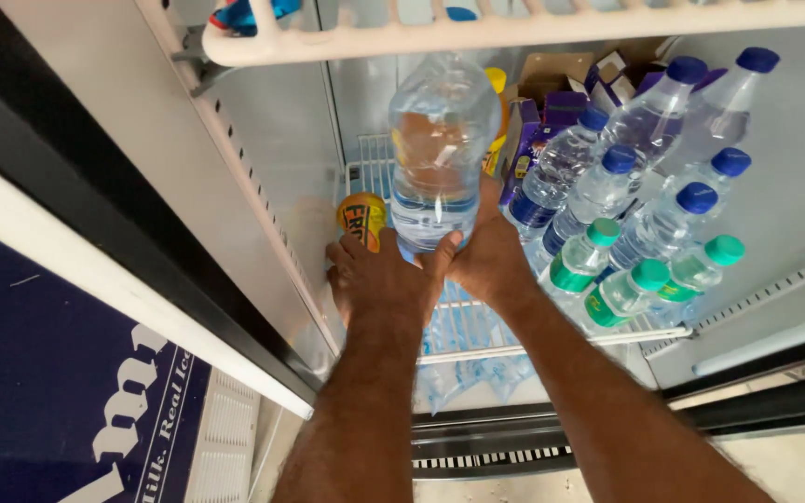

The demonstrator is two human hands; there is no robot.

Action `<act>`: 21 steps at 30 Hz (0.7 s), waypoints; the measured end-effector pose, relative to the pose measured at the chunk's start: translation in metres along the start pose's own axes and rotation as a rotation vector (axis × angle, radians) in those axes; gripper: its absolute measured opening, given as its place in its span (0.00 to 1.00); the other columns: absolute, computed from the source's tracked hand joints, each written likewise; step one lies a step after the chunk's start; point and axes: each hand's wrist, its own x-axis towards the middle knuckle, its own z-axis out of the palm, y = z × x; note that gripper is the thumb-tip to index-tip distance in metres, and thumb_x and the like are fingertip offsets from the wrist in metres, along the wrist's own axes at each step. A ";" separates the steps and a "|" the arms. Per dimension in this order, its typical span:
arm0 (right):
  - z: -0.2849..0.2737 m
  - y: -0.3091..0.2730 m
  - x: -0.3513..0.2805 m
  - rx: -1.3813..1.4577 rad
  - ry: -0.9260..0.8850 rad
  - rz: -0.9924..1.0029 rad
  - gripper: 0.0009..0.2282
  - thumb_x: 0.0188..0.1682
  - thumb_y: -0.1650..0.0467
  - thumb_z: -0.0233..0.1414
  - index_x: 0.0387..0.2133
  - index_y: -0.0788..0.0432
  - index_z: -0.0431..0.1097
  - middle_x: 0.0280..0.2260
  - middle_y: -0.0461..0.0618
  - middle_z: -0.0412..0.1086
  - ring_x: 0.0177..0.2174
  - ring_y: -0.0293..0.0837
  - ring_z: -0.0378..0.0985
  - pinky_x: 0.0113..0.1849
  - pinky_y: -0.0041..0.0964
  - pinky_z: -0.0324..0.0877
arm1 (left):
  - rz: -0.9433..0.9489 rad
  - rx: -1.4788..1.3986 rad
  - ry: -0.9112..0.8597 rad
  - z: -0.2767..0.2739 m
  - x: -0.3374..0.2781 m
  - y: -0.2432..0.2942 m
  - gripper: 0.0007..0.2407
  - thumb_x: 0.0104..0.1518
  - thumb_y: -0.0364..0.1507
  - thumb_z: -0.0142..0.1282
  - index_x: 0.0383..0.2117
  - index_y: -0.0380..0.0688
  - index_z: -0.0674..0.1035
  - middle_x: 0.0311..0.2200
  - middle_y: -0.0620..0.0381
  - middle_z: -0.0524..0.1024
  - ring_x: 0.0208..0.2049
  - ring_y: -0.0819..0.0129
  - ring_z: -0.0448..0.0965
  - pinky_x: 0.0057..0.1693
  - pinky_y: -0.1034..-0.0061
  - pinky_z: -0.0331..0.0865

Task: Organizing stock, counting money in a cash drawer, and rearranging beverage bottles in a refrigerator within a small grocery shop.

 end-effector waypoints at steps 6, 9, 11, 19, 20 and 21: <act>0.000 -0.009 -0.017 0.055 0.022 0.018 0.46 0.33 0.65 0.69 0.65 0.54 0.47 0.51 0.62 0.73 0.52 0.61 0.76 0.51 0.49 0.72 | -0.036 -0.088 -0.030 -0.016 -0.011 0.002 0.45 0.48 0.67 0.46 0.67 0.49 0.61 0.63 0.40 0.59 0.66 0.40 0.56 0.63 0.45 0.66; 0.007 -0.005 -0.032 0.013 0.083 -0.037 0.42 0.38 0.67 0.67 0.66 0.56 0.49 0.53 0.65 0.72 0.54 0.64 0.74 0.52 0.52 0.70 | 0.044 -0.114 0.054 -0.017 -0.007 -0.001 0.45 0.46 0.65 0.54 0.67 0.48 0.60 0.63 0.42 0.58 0.65 0.41 0.56 0.62 0.42 0.63; 0.007 -0.014 -0.042 -0.085 0.126 0.002 0.41 0.40 0.69 0.66 0.67 0.57 0.48 0.53 0.67 0.71 0.53 0.68 0.72 0.52 0.55 0.69 | 0.134 -0.133 0.151 -0.009 0.003 0.003 0.44 0.46 0.63 0.58 0.65 0.48 0.60 0.62 0.41 0.57 0.65 0.40 0.55 0.62 0.41 0.60; 0.023 -0.056 -0.056 -0.224 -0.121 0.686 0.43 0.37 0.49 0.62 0.57 0.60 0.48 0.42 0.73 0.73 0.45 0.71 0.77 0.49 0.60 0.70 | 0.464 -0.739 0.437 -0.018 0.022 0.025 0.45 0.35 0.38 0.78 0.61 0.39 0.61 0.53 0.41 0.71 0.56 0.43 0.73 0.59 0.54 0.69; 0.025 -0.052 -0.057 -0.224 -0.125 0.688 0.43 0.37 0.49 0.62 0.57 0.60 0.48 0.42 0.73 0.73 0.45 0.71 0.77 0.49 0.60 0.70 | 0.460 -0.738 0.435 -0.015 0.022 0.024 0.45 0.35 0.38 0.78 0.61 0.39 0.61 0.53 0.41 0.71 0.56 0.43 0.73 0.59 0.54 0.69; 0.028 -0.048 -0.057 -0.235 -0.123 0.671 0.41 0.39 0.49 0.61 0.56 0.61 0.50 0.42 0.74 0.73 0.46 0.71 0.76 0.49 0.60 0.70 | 0.438 -0.703 0.438 -0.012 0.022 0.024 0.44 0.36 0.38 0.77 0.60 0.40 0.60 0.53 0.41 0.71 0.55 0.43 0.73 0.58 0.54 0.69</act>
